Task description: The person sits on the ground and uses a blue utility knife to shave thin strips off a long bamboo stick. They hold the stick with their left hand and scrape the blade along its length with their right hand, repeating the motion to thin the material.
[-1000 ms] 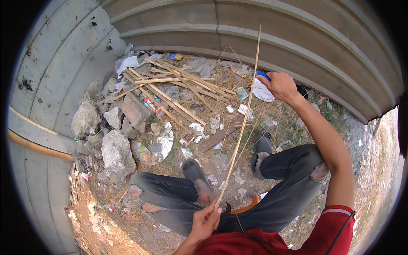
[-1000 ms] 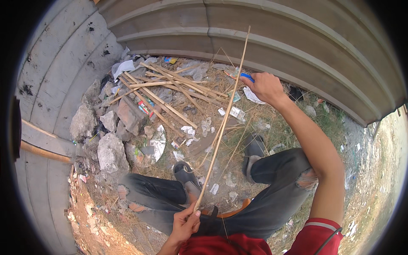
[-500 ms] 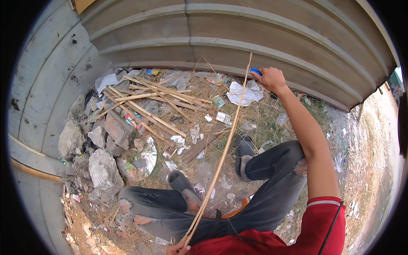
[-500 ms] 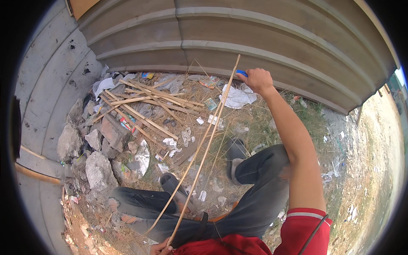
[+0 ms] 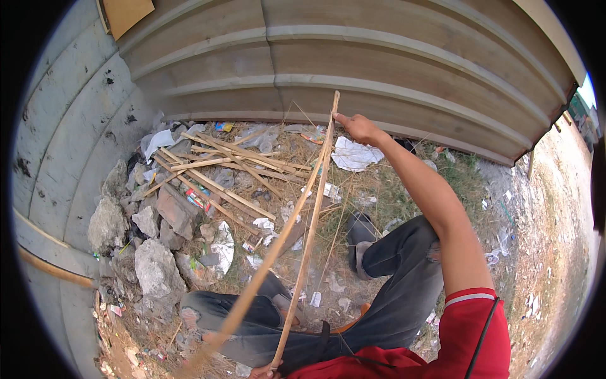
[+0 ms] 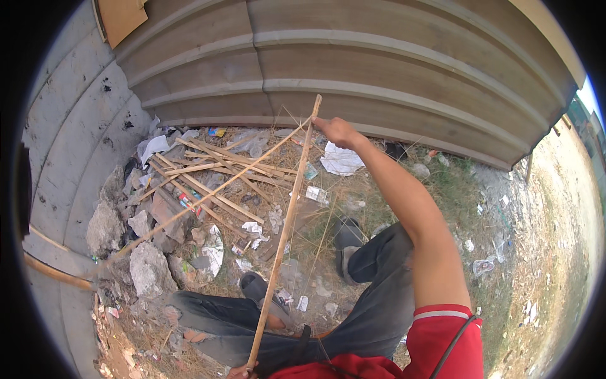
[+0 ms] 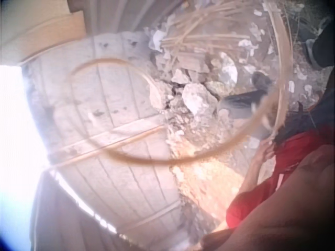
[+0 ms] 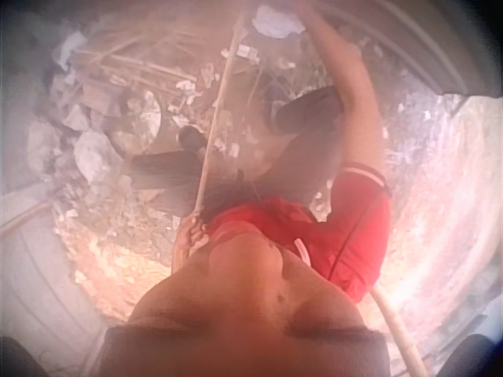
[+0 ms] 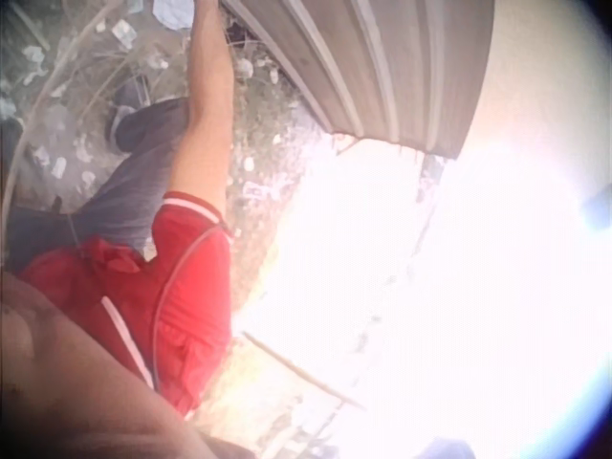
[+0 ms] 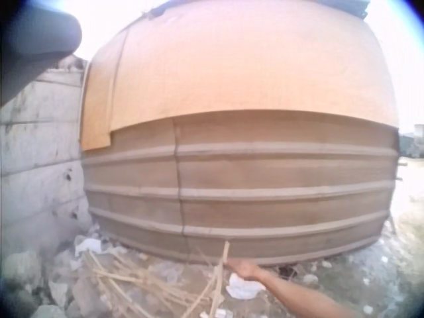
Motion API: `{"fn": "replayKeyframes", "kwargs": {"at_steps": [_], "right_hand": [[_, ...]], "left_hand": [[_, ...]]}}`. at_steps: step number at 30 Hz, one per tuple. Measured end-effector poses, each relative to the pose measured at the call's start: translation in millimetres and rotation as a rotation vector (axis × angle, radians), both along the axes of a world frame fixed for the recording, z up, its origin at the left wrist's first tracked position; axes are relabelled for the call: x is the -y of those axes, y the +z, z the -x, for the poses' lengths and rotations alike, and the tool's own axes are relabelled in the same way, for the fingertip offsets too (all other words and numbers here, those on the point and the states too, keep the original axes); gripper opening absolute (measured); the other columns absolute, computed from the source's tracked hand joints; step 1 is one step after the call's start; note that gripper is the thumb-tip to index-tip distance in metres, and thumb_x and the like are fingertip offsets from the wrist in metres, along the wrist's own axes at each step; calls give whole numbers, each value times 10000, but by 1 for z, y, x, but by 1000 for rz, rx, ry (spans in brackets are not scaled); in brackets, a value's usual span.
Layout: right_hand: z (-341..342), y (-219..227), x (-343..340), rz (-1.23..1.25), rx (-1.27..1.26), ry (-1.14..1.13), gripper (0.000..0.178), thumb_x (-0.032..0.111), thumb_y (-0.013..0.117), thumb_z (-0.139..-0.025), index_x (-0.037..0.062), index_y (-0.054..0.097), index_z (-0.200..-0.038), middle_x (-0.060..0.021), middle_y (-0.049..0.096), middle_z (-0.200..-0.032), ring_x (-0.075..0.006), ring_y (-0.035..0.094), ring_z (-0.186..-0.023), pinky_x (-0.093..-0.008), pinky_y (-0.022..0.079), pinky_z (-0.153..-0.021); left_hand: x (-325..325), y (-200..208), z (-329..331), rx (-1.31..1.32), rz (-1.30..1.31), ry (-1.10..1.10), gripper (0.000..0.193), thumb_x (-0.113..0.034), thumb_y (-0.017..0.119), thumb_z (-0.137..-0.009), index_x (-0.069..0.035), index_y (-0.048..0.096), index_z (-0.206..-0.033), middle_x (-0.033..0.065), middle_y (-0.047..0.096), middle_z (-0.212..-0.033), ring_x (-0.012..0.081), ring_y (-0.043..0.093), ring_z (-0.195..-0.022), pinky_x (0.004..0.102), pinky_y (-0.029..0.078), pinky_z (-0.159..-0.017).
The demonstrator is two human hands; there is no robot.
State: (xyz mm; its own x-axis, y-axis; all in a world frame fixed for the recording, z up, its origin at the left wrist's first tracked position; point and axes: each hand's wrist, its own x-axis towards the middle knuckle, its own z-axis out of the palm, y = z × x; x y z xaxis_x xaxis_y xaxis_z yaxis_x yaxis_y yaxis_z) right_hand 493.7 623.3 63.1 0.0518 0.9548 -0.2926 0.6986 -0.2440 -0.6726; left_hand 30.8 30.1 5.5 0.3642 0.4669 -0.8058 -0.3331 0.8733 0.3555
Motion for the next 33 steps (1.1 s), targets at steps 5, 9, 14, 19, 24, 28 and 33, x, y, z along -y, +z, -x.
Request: {"fn": "replayKeyframes", "kwargs": {"at_steps": [5,9,14,19,24,28,33], "right_hand": [[-40,-3,12,-188,494,436,653,619,691,-818,-23,746,-922,-220,723,-863,-379,697,-877,-461,538,-814],[-48,-1,16,-230,663,340,567,462,814,-730,57,736,-1119,-216,713,-1067,-392,668,-1057,-483,534,-928],[-39,1,24,-620,503,295,549,431,787,-788,125,698,-1235,-152,670,-1164,-366,641,-1125,-487,529,-953],[-32,-9,18,-595,514,643,500,399,838,-780,142,702,-1186,-94,672,-1194,-367,648,-1085,-475,521,-935],[-31,-10,16,-412,482,657,272,336,854,-770,160,781,-965,-101,735,-917,-348,683,-919,-475,524,-796],[-44,-24,11,-454,373,663,200,316,821,-816,141,783,-906,-121,720,-785,-351,676,-827,-476,505,-739],[-44,-44,2,-447,345,532,213,273,752,-885,60,749,-869,-129,721,-759,-313,684,-761,-453,511,-709]], "left_hand": [[8,-1,11,-89,13,54,597,-374,702,-921,-90,556,-1426,-104,408,-654,33,338,-492,207,264,-423],[10,-10,19,-48,-45,101,486,-360,700,-928,-105,608,-1331,-105,403,-653,33,317,-484,221,242,-421],[4,-3,23,-99,-40,58,256,-347,710,-924,-128,642,-1037,-90,460,-668,45,353,-480,216,263,-422],[1,6,26,-140,-67,-13,213,-332,710,-927,-139,623,-897,-84,463,-636,53,367,-469,221,263,-413],[11,5,35,-165,-47,-34,233,-352,689,-939,-157,597,-852,-97,396,-587,48,329,-441,236,232,-392],[23,-8,49,-185,-18,-32,235,-338,669,-956,-153,585,-838,-99,373,-582,48,319,-436,235,210,-394],[16,-10,48,-189,-84,-71,246,-329,661,-961,-127,593,-838,-89,378,-570,55,327,-438,240,217,-401]]}}
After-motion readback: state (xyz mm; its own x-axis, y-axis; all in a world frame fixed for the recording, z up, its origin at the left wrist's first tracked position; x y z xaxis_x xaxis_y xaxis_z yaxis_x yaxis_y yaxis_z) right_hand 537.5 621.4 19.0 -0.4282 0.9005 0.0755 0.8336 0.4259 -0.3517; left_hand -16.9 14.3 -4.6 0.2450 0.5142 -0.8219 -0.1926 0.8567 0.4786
